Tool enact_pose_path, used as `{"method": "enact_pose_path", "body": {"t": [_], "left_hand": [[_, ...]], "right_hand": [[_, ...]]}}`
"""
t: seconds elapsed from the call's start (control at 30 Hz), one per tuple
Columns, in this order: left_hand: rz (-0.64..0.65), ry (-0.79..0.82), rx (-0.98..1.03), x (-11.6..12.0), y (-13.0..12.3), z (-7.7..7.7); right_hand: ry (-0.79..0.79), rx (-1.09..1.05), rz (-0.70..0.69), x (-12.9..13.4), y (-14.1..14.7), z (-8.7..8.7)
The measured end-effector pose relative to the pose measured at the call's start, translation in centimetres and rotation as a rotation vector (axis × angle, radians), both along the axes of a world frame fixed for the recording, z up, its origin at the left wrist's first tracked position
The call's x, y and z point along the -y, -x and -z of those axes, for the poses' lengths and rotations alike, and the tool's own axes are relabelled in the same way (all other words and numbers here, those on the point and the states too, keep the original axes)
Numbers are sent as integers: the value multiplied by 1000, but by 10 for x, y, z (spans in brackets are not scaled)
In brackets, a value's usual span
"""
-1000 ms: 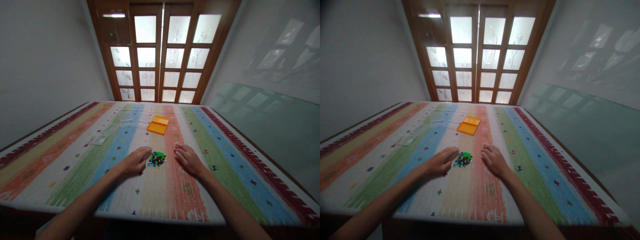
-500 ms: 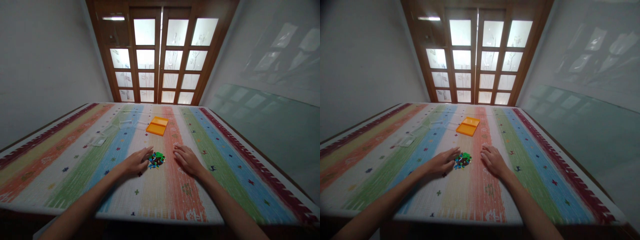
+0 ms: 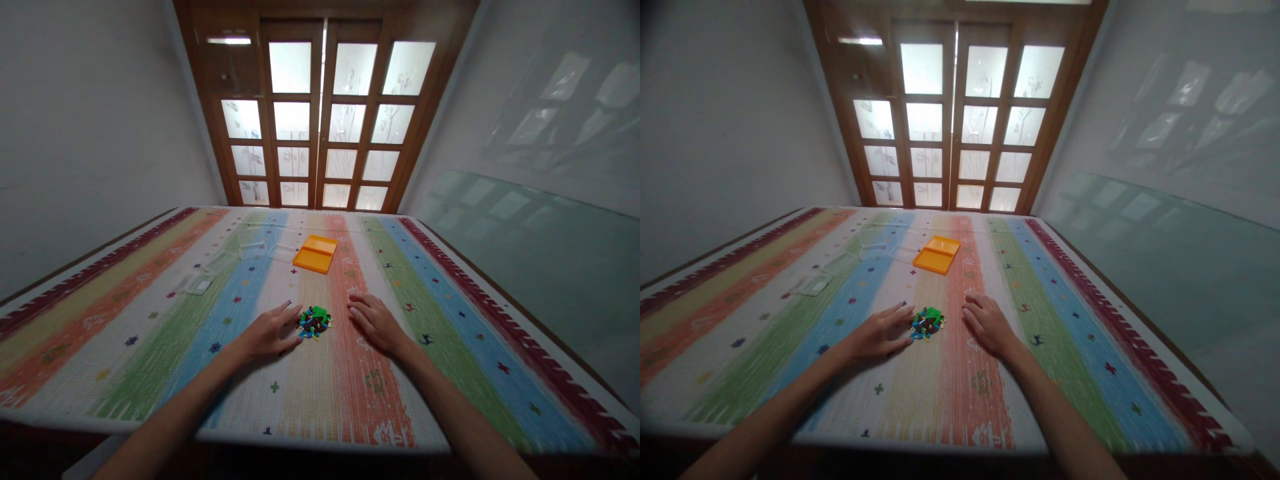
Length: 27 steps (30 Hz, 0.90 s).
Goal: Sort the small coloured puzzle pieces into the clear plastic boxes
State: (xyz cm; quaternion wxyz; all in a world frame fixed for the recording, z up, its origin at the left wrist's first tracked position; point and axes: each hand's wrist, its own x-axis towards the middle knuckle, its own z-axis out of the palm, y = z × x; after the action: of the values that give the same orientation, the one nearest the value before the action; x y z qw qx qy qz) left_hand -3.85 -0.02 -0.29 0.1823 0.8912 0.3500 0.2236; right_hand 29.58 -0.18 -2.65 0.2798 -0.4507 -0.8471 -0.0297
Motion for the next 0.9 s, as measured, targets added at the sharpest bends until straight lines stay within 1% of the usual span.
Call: {"method": "enact_pose_path", "body": {"t": [0.17,0.27,0.33,0.4,0.47,0.57,0.63,0.7,0.77,0.9], "left_hand": [[-21,32,40,-4,-3,8],[-14,73,102,-6,-3,8],[1,64,142,-8,-4,7],[-12,38,171,-9,-4,6],[-55,20,206,-11,-4,7],[-157,-10,285,-18,0,8],[-214,-58,323,-23,4,7],[-243,-103,339,-27,7,5],[-226,-118,323,-26,8,2],[-119,-98,209,-16,2,-2]], "right_hand": [[11,-5,-2,-2,-1,2],[23,-13,-3,-2,-2,2],[25,-20,0,-1,-2,2],[24,-26,5,-1,-2,2],[25,-28,4,-1,-2,1],[30,-26,-5,-1,-2,1],[31,-27,-6,-1,-2,1],[30,-24,-5,-1,-2,2],[29,-17,-8,-1,-3,2],[30,-18,-10,-1,-3,2]]}}
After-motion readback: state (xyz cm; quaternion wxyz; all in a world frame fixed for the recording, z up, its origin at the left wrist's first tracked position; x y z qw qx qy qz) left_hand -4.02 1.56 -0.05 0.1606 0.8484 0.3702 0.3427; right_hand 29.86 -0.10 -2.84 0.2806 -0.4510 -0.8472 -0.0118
